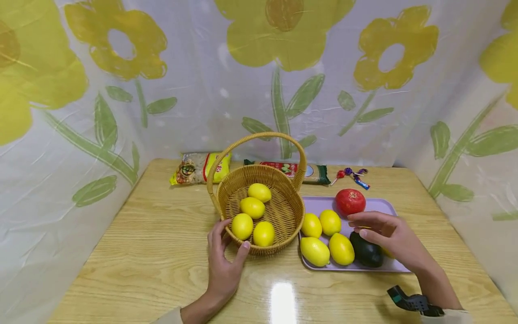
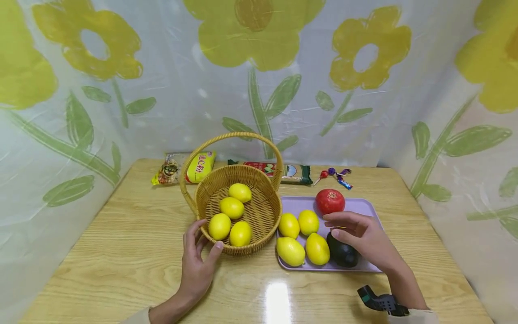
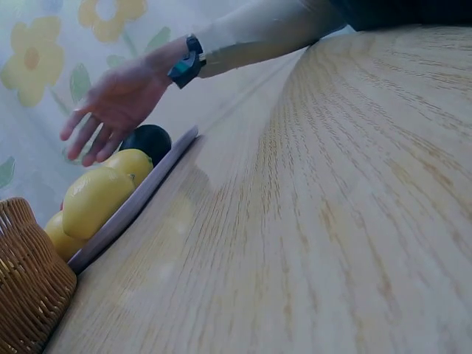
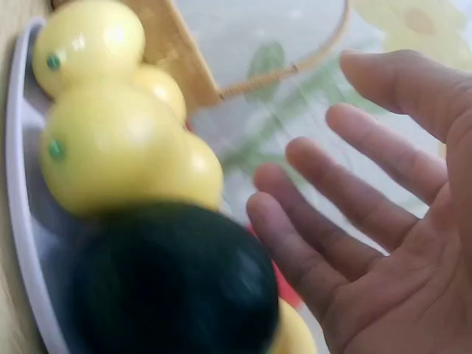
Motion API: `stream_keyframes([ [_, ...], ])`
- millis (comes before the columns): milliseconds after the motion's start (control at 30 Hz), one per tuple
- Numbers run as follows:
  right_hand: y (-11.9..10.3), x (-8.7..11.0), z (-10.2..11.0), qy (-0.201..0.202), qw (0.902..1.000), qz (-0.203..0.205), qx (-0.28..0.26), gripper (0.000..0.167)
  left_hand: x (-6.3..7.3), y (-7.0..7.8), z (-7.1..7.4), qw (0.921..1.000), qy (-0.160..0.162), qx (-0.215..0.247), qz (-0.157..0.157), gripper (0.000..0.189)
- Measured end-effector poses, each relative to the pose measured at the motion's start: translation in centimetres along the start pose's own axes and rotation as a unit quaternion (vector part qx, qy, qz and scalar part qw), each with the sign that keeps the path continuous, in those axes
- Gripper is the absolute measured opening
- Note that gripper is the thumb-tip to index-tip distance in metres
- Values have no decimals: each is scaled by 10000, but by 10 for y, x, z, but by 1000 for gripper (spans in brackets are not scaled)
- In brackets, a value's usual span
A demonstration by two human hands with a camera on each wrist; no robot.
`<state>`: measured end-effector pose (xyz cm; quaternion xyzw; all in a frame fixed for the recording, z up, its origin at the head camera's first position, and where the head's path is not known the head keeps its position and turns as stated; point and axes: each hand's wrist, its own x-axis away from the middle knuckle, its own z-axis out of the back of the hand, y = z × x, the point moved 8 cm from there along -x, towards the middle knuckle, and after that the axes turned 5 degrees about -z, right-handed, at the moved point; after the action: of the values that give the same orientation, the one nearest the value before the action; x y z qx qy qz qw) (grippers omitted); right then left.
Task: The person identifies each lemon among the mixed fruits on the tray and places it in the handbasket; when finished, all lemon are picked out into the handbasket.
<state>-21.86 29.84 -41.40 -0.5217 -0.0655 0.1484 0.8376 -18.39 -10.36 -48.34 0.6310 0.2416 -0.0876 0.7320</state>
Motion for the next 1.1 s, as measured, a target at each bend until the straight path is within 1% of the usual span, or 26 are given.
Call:
stream_keyframes([
  [67,3,3,5,60,9998,-75,169,34,0,0,0,10000,-2,-10,-4,69],
  [100,3,4,5,28,9995,-118,278,35,0,0,0,10000,1,-17,6,69],
  [200,2,-3,2,-112,9981,-140,596,38,0,0,0,10000,14,-26,34,70],
  [267,0,-10,-3,-211,9952,-115,954,41,0,0,0,10000,18,-33,37,70],
  [333,-3,-18,-8,-300,9909,-80,1308,44,-1,1,0,10000,7,-25,37,70],
  [433,-5,-31,-17,-461,9813,-68,1867,49,0,1,0,10000,-18,-51,69,70],
  [500,-4,-39,-23,-561,9756,-124,2119,52,0,1,0,9999,-31,-68,94,69],
  [600,-3,-52,-33,-567,9698,-84,2373,56,1,1,0,9999,-30,-121,117,70],
  [667,-4,-58,-38,-451,9675,17,2487,55,1,1,0,9998,-22,-131,116,69],
  [767,-7,-65,-41,-230,9636,145,2661,47,1,1,0,9999,-21,-129,95,69],
  [900,-18,-69,-36,-239,9571,134,2885,39,0,2,-1,9999,-37,-119,87,68],
  [933,-23,-69,-32,-270,9575,119,2869,39,0,2,-1,9999,-35,-122,91,68],
  [1000,-38,-67,-24,-320,9621,177,2702,41,0,2,-1,9999,-21,-118,98,68],
  [1100,-63,-65,-14,-374,9747,325,2180,45,1,2,-1,9999,2,-100,98,69],
])
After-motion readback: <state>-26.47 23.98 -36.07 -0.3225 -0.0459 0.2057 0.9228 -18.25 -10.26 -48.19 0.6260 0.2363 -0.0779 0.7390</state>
